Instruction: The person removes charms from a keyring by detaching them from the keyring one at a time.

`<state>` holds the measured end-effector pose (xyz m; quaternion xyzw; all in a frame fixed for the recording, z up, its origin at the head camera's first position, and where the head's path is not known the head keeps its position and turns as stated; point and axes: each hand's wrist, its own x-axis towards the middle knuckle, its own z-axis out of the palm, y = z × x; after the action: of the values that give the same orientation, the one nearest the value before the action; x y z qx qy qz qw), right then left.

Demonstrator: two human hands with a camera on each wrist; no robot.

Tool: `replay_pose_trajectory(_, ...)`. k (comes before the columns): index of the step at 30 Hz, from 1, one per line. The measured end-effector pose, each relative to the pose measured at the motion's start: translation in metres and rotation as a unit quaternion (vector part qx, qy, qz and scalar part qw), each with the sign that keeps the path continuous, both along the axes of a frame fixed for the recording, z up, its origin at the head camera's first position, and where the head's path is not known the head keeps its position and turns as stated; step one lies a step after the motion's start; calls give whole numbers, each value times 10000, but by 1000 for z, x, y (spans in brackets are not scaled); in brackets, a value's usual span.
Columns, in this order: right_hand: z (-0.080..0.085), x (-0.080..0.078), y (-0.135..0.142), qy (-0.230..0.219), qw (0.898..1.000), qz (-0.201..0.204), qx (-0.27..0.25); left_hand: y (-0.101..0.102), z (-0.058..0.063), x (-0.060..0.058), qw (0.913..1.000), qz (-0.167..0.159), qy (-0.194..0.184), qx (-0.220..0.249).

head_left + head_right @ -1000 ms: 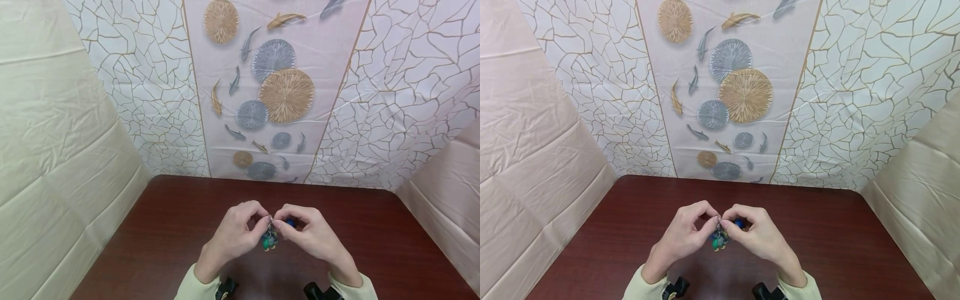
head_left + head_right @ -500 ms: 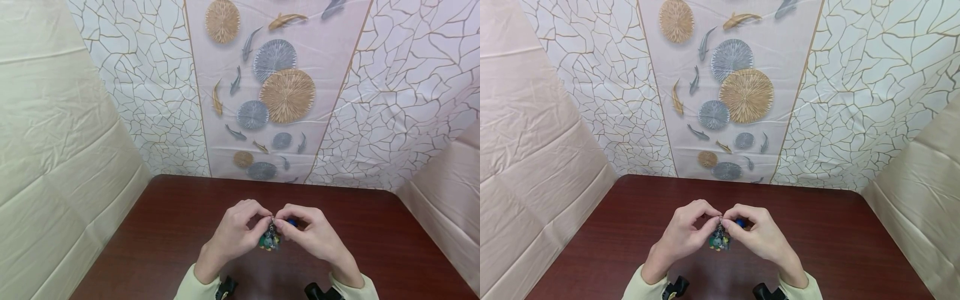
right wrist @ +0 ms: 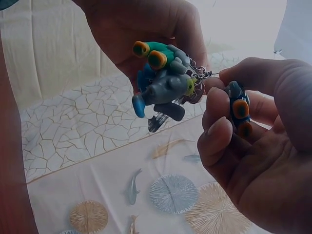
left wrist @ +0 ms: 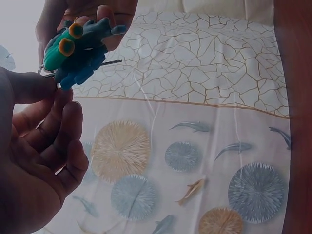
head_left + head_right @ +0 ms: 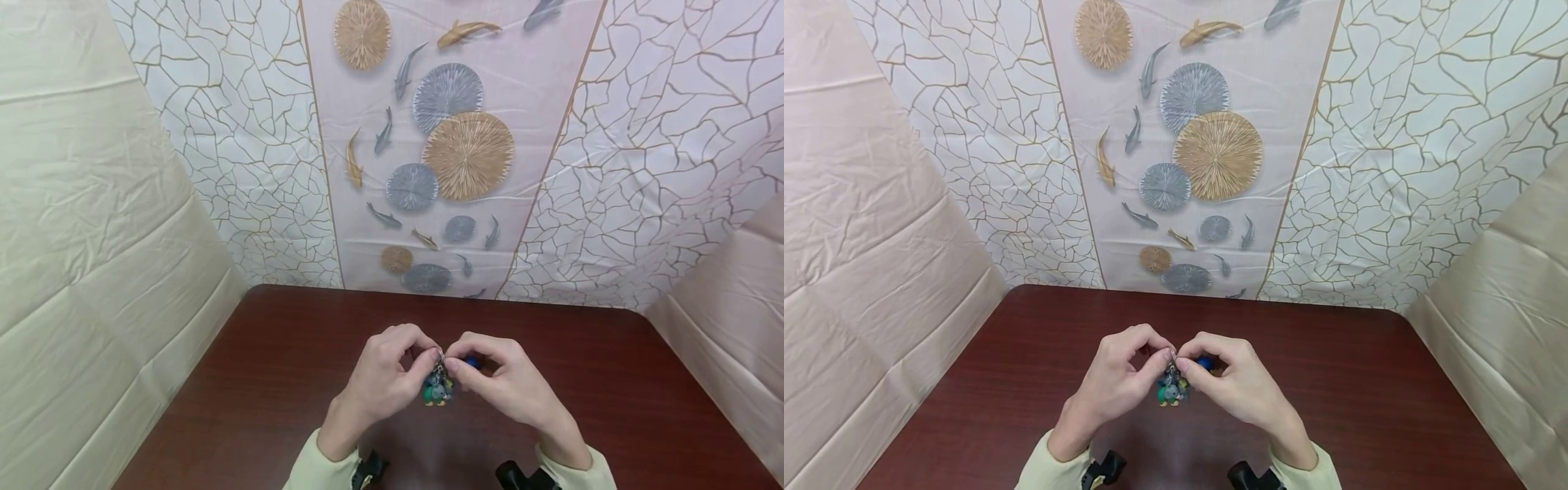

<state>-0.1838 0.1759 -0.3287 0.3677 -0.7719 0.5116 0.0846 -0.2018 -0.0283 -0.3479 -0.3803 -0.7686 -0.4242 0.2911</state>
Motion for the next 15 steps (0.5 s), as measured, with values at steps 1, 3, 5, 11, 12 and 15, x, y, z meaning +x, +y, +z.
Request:
replay_pose_trajectory(1, 0, 0, 0, 7, 10000, -14, 20, 0, 0, 0, 10000, 14, -72, 5)
replay_pose_trajectory(3, 0, 0, -1, 22, 10000, -34, 58, -1, 0, 1, 9998, 43, -193, 14)
replay_pose_trajectory(5, -1, 0, -2, 43, 9999, -45, 85, -1, 0, 1, 9997, 75, -248, 22)
replay_pose_trajectory(11, -1, 0, -1, 125, 9996, -169, 184, -1, -1, 0, 9992, 109, -378, 30)
replay_pose_trajectory(12, -1, 1, -1, 153, 9994, -205, 213, 0, -1, 0, 9991, 108, -409, 30)
replay_pose_trajectory(15, -2, 2, 1, 277, 9986, -323, 318, 1, -2, 0, 9988, 123, -467, 29)
